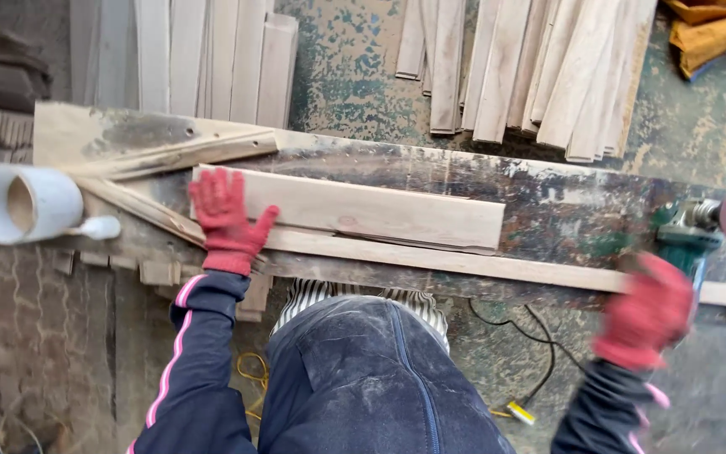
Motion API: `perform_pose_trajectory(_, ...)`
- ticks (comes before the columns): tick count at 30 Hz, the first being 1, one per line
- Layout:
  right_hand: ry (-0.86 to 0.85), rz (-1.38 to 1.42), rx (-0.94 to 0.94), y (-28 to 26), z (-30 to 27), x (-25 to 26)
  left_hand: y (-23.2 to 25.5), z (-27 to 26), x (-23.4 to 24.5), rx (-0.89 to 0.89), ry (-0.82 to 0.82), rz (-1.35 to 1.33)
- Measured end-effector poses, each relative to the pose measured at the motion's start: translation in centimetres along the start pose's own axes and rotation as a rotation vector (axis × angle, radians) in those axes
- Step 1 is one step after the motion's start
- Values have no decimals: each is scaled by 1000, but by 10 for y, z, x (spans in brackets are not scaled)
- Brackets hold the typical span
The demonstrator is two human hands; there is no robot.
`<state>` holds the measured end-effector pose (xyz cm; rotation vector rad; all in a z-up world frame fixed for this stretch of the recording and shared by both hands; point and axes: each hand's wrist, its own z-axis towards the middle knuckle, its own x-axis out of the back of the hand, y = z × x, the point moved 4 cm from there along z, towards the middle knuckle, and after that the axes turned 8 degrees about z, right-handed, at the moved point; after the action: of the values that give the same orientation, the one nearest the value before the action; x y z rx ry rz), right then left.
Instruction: The recorder is sanding a wooden board, initially using an angle grinder and subsequently using a hand sanding block.
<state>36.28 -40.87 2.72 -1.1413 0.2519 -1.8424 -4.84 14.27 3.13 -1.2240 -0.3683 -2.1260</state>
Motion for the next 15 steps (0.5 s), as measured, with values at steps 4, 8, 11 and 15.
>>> perform_pose_trajectory(4, -603, 294, -315, -191, -36, -121, -4, 39, -18, -375, -198, -52)
perform_pose_trajectory(8, -565, -200, -154, -166, -99, -213, -9, 41, -29, -514, -594, 132)
perform_pose_trajectory(11, -629, -123, -204, -301, -113, -253, -11, 38, -36, -474, -459, 44)
perform_pose_trajectory(15, -934, 68, 92, -398, -159, -325, -20, 29, -53, -457, -313, -91)
